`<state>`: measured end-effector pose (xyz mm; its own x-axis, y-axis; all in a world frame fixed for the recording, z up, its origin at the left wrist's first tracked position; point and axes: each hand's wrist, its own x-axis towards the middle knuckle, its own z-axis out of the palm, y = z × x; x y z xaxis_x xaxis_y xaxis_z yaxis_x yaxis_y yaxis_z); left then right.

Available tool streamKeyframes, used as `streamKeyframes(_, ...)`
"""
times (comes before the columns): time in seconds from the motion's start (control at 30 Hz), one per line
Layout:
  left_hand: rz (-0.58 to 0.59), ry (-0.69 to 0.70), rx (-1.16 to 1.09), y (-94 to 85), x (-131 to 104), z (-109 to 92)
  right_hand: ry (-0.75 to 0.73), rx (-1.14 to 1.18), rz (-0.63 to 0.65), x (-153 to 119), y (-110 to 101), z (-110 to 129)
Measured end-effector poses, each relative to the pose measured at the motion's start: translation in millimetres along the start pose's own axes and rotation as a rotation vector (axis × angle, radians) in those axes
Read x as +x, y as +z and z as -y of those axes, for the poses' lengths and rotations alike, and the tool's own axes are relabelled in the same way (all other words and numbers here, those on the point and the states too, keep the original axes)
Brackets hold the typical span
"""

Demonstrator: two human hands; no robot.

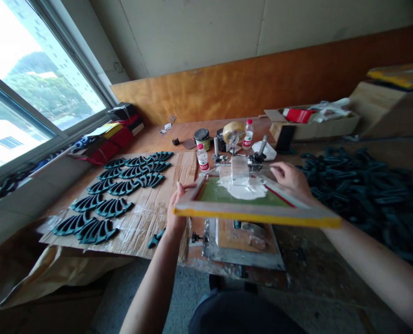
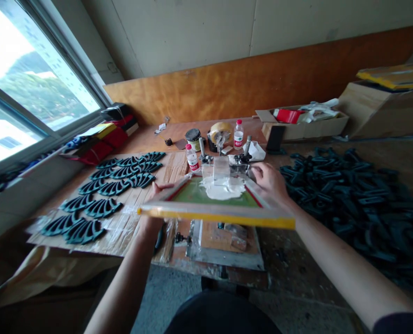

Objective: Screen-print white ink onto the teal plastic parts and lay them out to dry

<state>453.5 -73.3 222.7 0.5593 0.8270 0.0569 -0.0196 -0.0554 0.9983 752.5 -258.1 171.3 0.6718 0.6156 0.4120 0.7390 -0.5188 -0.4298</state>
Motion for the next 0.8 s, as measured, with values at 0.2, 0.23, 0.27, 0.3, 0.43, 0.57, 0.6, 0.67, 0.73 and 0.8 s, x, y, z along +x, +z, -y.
streamKeyframes(0.2, -0.017, 0.149, -0.188, 33.0, 47, -40, -0.161, -0.052, 0.357, -96, 68, -9)
streamKeyframes(0.23, -0.059, 0.143, -0.205, 36.2, 42, -33, -0.185, -0.091, 0.359, -108, 75, -3)
streamKeyframes(0.27, -0.083, 0.104, -0.216, 39.7, 31, -21, -0.186, -0.129, 0.359, -116, 80, 5)
streamKeyframes(0.3, -0.06, 0.013, -0.213, 43.7, 16, -5, -0.165, -0.154, 0.358, -122, 81, 14)
streamKeyframes(0.43, 0.381, -0.657, -0.131, 65.6, -65, 76, -0.103, -0.105, 0.225, -142, 71, 69)
streamKeyframes(0.57, 0.131, -0.72, -0.307, 64.2, -100, 116, -0.472, 0.107, 0.246, -154, 59, 100)
streamKeyframes(0.6, 0.051, -0.693, -0.298, 51.5, -97, 119, -0.525, 0.132, 0.281, -150, 54, 91)
streamKeyframes(0.67, -0.106, -0.629, -0.178, 7.7, -85, 128, -0.452, 0.036, 0.305, -131, 41, 46)
streamKeyframes(0.73, -0.28, -0.591, 0.013, -52.9, -75, 144, -0.193, -0.273, 0.287, -107, 24, -21)
streamKeyframes(0.8, -0.43, -0.67, 0.219, -113.9, -72, 169, 0.085, -0.608, 0.331, -89, 8, -90)
